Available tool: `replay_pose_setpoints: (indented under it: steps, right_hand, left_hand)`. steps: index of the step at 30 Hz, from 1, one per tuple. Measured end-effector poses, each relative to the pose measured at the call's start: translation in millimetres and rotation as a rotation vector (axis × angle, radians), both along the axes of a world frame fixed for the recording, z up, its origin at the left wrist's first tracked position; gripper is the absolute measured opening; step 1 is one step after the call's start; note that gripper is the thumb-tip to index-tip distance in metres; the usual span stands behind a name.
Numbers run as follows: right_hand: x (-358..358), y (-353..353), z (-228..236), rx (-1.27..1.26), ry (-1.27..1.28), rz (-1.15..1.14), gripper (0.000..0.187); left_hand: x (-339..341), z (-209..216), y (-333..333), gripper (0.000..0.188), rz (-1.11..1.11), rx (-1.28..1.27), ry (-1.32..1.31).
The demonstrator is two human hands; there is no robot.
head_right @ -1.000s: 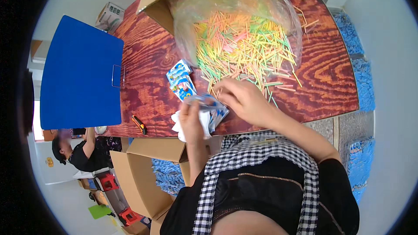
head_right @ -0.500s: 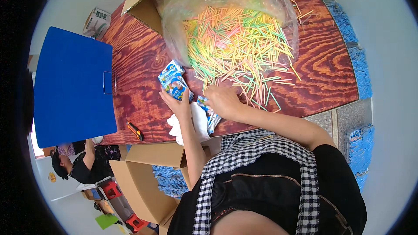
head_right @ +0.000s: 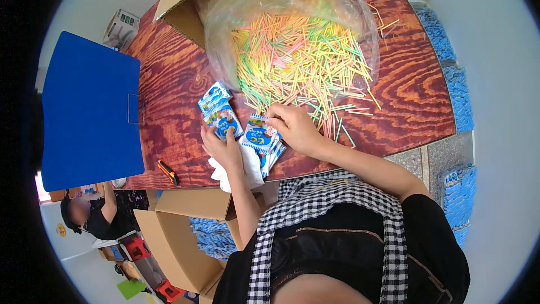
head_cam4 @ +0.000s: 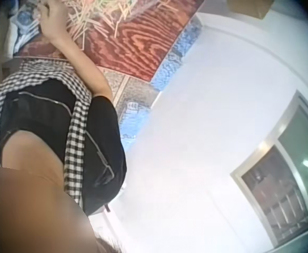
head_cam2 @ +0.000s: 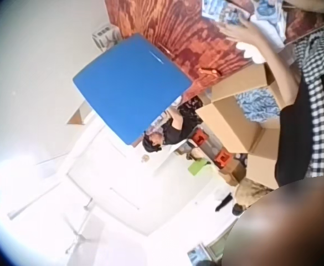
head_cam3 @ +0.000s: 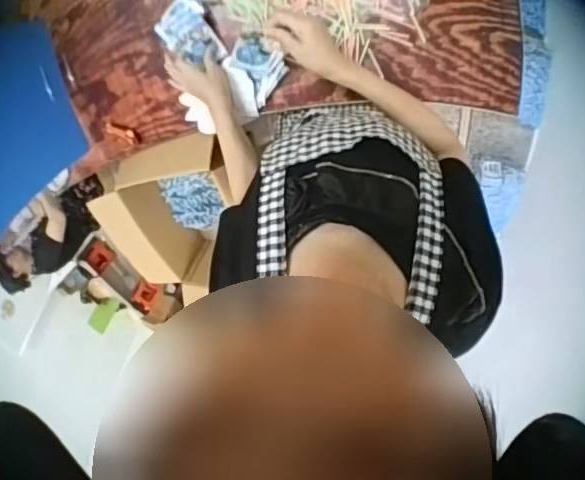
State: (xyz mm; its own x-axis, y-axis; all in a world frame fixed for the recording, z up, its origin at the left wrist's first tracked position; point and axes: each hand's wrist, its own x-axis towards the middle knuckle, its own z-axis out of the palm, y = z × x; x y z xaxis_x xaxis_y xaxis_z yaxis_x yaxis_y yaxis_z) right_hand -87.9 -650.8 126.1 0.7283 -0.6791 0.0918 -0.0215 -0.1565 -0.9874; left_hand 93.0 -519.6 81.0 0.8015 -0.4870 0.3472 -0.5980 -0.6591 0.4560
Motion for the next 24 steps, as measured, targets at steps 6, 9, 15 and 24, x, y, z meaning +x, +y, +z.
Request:
replay_pose_setpoints:
  steps: [6, 9, 15, 24]
  right_hand:
    - [-18.7, -10.8, -0.8, 0.241, -0.100, -0.008, 0.006]
    - [-21.7, -11.7, 1.8, 0.270, -0.237, -0.059, 0.006]
    - [-25.4, -13.3, 7.4, 0.375, -0.185, -0.005, 0.009]
    - [-35.7, -8.5, 30.0, -0.138, -0.038, -0.017, 0.004]
  left_hand:
    - [5.1, -9.2, 10.5, 0.032, 0.095, 0.063, -0.155]
    - [7.9, -12.4, 14.9, 0.033, 0.113, 0.095, -0.170]
    - [5.1, 9.9, 11.4, 0.034, 0.140, 0.059, 0.163]
    - [-86.8, 69.8, -14.9, 0.026, -0.494, -0.285, 0.804]
